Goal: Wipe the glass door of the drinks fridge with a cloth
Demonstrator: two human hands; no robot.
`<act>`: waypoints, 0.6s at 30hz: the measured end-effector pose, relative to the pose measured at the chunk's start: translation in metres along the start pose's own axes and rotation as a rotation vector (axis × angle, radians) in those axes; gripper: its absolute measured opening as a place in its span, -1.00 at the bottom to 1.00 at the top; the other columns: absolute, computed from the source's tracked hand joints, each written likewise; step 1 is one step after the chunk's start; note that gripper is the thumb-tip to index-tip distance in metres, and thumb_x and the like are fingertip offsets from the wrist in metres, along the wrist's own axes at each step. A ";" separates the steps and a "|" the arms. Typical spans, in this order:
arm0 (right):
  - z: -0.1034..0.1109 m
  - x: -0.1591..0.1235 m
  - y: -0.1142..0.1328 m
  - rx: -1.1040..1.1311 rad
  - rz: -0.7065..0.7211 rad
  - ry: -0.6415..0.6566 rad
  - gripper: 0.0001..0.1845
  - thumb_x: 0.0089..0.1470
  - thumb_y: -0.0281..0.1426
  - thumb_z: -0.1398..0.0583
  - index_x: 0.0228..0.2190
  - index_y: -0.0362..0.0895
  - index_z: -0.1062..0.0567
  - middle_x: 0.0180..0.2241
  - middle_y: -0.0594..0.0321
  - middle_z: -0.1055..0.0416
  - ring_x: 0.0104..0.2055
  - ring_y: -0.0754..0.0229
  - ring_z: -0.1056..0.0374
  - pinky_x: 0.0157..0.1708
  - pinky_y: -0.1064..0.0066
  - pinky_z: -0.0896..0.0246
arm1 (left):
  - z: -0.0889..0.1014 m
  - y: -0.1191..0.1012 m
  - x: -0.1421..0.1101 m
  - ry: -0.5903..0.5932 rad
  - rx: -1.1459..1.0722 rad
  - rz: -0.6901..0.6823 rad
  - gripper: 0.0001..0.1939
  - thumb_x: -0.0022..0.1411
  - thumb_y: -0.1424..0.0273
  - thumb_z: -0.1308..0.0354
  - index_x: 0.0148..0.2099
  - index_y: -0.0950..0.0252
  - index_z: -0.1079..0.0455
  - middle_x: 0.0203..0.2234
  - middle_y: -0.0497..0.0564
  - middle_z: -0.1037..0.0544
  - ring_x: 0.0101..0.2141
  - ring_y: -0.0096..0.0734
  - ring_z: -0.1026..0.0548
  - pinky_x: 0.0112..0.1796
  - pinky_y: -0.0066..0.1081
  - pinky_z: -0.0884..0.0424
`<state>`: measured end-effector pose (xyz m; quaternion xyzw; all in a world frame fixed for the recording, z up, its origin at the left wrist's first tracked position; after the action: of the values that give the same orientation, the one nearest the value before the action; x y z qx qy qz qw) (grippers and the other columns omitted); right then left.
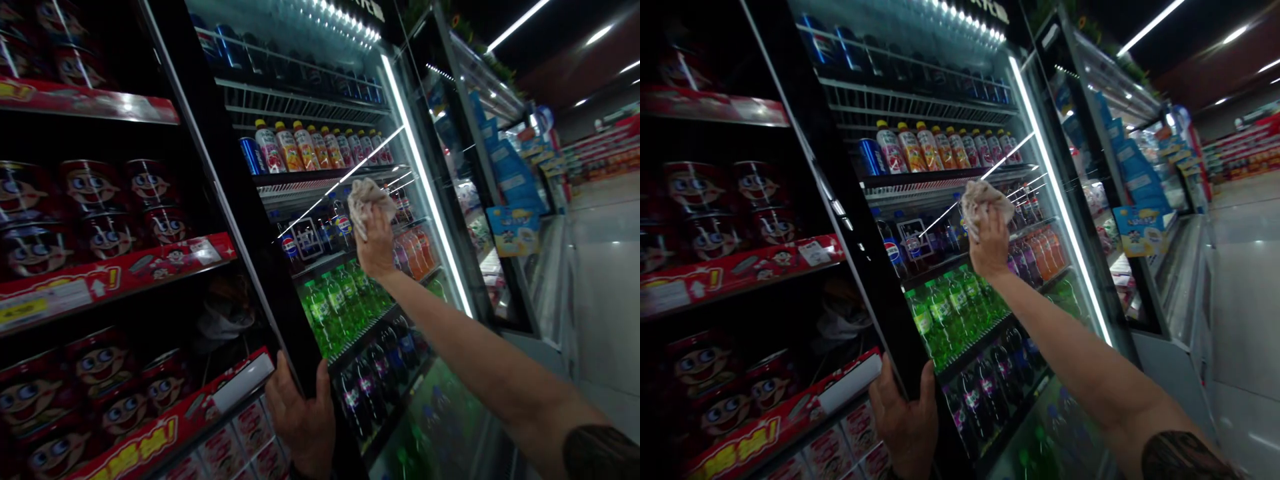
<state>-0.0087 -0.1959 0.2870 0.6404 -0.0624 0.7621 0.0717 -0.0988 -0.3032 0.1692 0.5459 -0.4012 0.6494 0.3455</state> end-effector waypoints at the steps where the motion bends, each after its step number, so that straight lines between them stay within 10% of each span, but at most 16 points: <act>1: 0.007 0.018 -0.031 -0.032 -0.029 -0.017 -0.34 0.40 -0.20 -0.21 0.44 0.37 -0.27 0.45 0.60 -0.24 0.63 -0.15 0.09 0.50 -0.30 -0.25 | 0.000 0.000 0.000 -0.002 0.015 -0.014 -0.16 0.40 0.01 -0.34 0.51 0.34 -0.24 0.08 0.31 -0.53 0.08 0.12 -0.54 0.09 0.02 -0.54; 4: 0.019 0.052 -0.080 -0.064 -0.051 -0.026 -0.24 0.41 -0.23 -0.20 0.52 0.01 -0.20 0.56 0.18 -0.03 0.64 -0.21 0.17 0.57 -0.31 -0.02 | 0.000 -0.001 0.002 -0.005 0.044 -0.056 -0.15 0.41 0.00 -0.33 0.51 0.37 -0.22 0.09 0.35 -0.54 0.06 0.18 -0.55 0.05 0.04 -0.55; 11: 0.003 0.057 -0.047 -0.175 0.338 0.089 -0.26 0.43 -0.20 -0.20 0.53 0.21 -0.15 0.61 0.27 0.15 0.66 -0.08 0.25 0.59 -0.08 0.13 | 0.000 -0.002 0.003 -0.026 0.029 -0.100 -0.09 0.38 -0.01 -0.35 0.56 0.30 -0.17 0.13 0.35 -0.55 0.06 0.19 -0.55 0.05 0.03 -0.55; 14: -0.001 0.088 -0.104 -0.179 0.185 0.026 -0.30 0.48 -0.20 -0.13 0.54 0.06 -0.17 0.61 0.19 0.17 0.65 -0.07 0.26 0.59 -0.12 0.15 | -0.001 0.000 0.002 -0.010 0.026 -0.069 -0.08 0.37 -0.04 -0.35 0.56 0.30 -0.18 0.13 0.37 -0.55 0.06 0.24 -0.55 0.04 0.08 -0.56; 18: -0.009 0.130 -0.237 -0.123 -0.152 -0.129 -0.33 0.50 -0.25 -0.03 0.52 -0.12 -0.19 0.59 0.07 0.07 0.63 -0.09 0.16 0.57 -0.20 0.07 | -0.003 0.003 0.001 -0.025 0.020 -0.045 -0.07 0.36 -0.07 -0.35 0.54 0.33 -0.23 0.15 0.41 -0.55 0.09 0.29 -0.56 0.06 0.14 -0.56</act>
<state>0.0056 0.0423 0.4148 0.6853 -0.0649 0.7065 0.1643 -0.1032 -0.3022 0.1699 0.5663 -0.3865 0.6386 0.3494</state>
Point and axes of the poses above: each hand's wrist, its own x-axis towards the middle knuckle, its own z-axis out of the back of the hand, y = z × x, the point moved 4 cm from there along x, towards the middle knuckle
